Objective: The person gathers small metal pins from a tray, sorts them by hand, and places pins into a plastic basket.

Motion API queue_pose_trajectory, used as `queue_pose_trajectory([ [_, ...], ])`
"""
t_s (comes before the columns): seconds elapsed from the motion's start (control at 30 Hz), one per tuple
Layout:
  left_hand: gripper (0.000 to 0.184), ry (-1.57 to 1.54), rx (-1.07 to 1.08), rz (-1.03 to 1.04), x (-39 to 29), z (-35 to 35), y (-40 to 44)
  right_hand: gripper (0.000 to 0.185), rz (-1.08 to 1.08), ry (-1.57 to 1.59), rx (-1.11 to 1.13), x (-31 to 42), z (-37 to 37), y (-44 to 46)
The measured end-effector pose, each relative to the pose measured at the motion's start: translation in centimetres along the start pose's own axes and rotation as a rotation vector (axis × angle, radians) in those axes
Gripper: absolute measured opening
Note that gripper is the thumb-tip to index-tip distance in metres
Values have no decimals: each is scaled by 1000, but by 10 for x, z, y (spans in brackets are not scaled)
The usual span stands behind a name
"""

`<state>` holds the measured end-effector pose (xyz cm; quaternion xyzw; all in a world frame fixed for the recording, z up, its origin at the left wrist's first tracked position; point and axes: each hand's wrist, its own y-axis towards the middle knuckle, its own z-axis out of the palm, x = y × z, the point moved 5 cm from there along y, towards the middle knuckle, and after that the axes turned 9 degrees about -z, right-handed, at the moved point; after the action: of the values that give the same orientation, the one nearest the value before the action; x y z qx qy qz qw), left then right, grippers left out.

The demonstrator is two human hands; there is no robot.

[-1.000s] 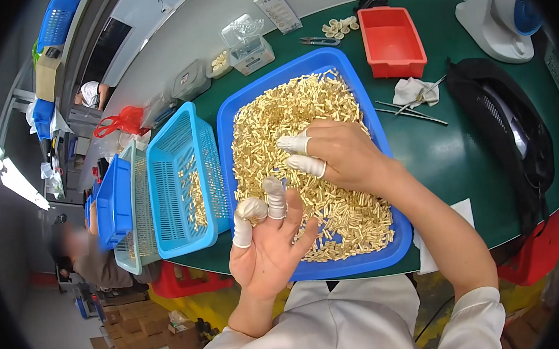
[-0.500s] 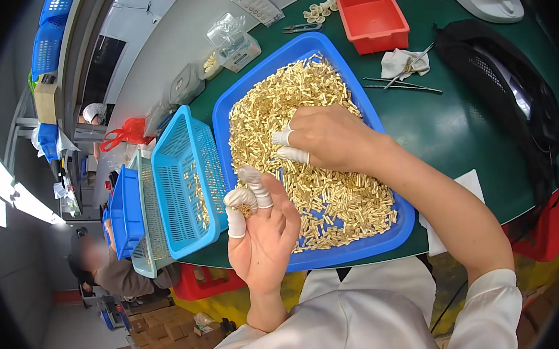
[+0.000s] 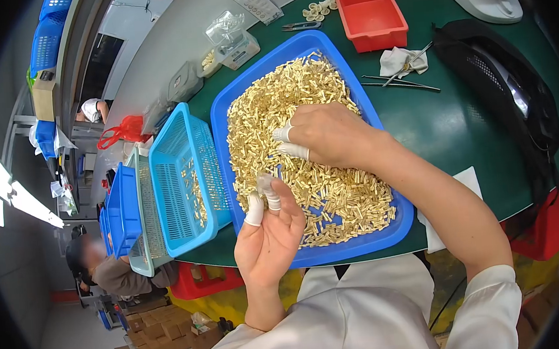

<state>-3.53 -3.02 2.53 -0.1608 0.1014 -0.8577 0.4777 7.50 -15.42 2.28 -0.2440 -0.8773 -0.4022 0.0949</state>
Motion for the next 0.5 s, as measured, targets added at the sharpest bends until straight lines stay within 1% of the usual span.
queue_pose_trajectory([
  [0.07, 26, 130, 34, 35, -5, -9, 0, 18, 8, 0, 22, -1, 1, 0],
  [0.1, 26, 128, 38, 37, -9, -12, -2, 18, 5, -2, 25, -1, 2, 0],
  [0.13, 26, 272, 86, 92, -15, -9, -5, 16, -10, -21, 28, 0, 2, 1],
  [0.2, 26, 554, 185, 199, -29, -1, -11, 22, -37, -64, 36, 0, 1, 0],
  [0.27, 24, 1078, 134, 632, -68, 23, -35, 22, -40, -60, 38, -1, 1, -1],
  [0.33, 22, 1519, -175, 1045, -107, 45, -59, 22, -50, -45, 22, -1, 1, 0],
  [0.4, 25, 1748, -543, 1172, -151, 50, -76, 22, -44, -43, 6, 0, 0, 1],
  [0.43, 25, 1748, -540, 1177, -163, 48, -78, 22, -36, -41, -10, -1, -2, 2],
  [0.5, 28, 2044, -774, 1198, -181, 42, -78, 22, -28, -46, -28, -1, -5, 2],
])
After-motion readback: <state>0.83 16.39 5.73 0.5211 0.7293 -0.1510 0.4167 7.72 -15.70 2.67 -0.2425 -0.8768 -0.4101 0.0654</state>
